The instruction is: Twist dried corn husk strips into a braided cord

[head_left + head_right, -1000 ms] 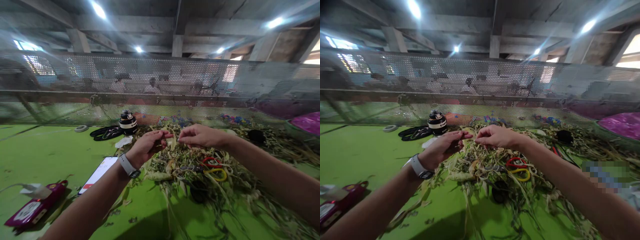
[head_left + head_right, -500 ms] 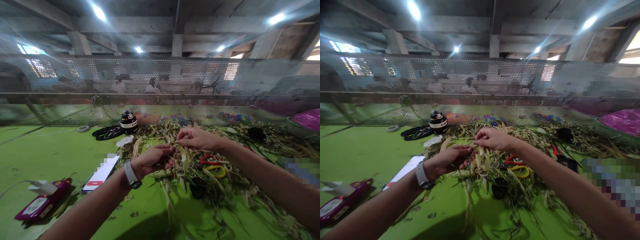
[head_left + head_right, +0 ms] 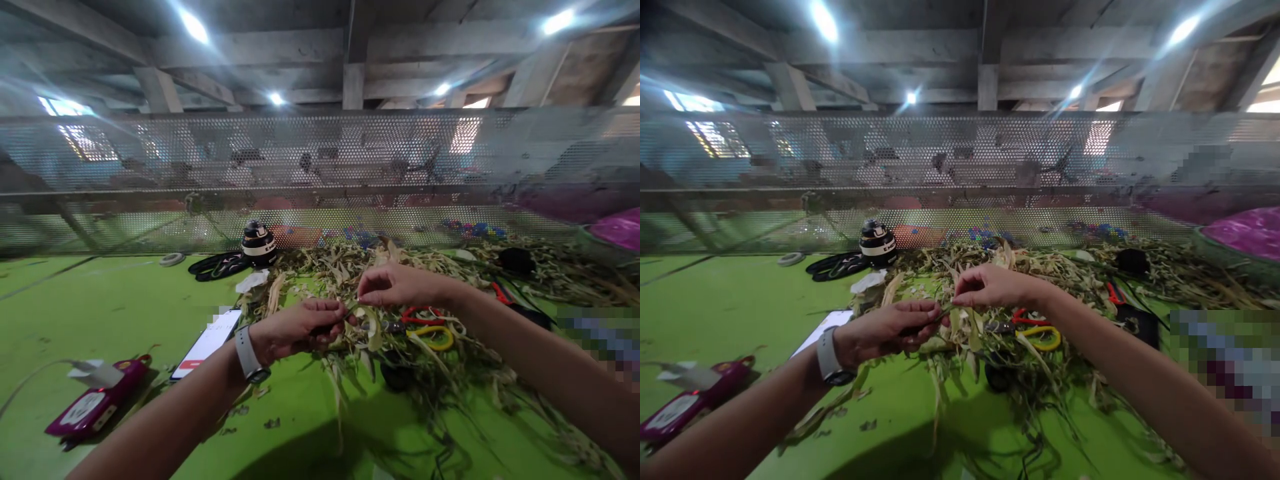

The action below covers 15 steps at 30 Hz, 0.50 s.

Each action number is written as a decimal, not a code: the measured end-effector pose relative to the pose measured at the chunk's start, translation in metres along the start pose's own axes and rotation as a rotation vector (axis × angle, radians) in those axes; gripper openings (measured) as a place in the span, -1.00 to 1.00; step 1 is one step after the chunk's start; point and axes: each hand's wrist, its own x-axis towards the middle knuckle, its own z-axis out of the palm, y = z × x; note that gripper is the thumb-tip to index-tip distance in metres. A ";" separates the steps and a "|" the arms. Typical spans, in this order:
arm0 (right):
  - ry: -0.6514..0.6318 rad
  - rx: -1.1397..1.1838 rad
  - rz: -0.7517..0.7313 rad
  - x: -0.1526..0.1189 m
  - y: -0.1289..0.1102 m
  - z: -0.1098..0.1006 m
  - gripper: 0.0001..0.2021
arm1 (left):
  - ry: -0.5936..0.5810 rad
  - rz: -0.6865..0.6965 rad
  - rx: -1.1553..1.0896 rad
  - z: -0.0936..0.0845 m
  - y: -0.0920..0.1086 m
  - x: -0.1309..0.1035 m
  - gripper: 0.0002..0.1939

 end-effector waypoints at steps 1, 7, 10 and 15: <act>-0.020 -0.064 -0.021 -0.002 0.002 -0.002 -0.79 | -0.001 -0.002 0.034 0.000 0.000 -0.001 -0.89; -0.036 -0.079 -0.051 -0.015 0.012 -0.011 -0.74 | -0.084 -0.036 0.285 -0.001 0.003 -0.008 -0.82; 0.024 -0.036 -0.070 -0.018 0.011 -0.010 -0.75 | -0.127 -0.049 0.346 0.001 0.003 -0.010 -0.79; 0.091 0.020 -0.097 -0.024 0.006 -0.012 -0.77 | -0.202 -0.083 0.408 0.002 0.000 -0.013 -0.76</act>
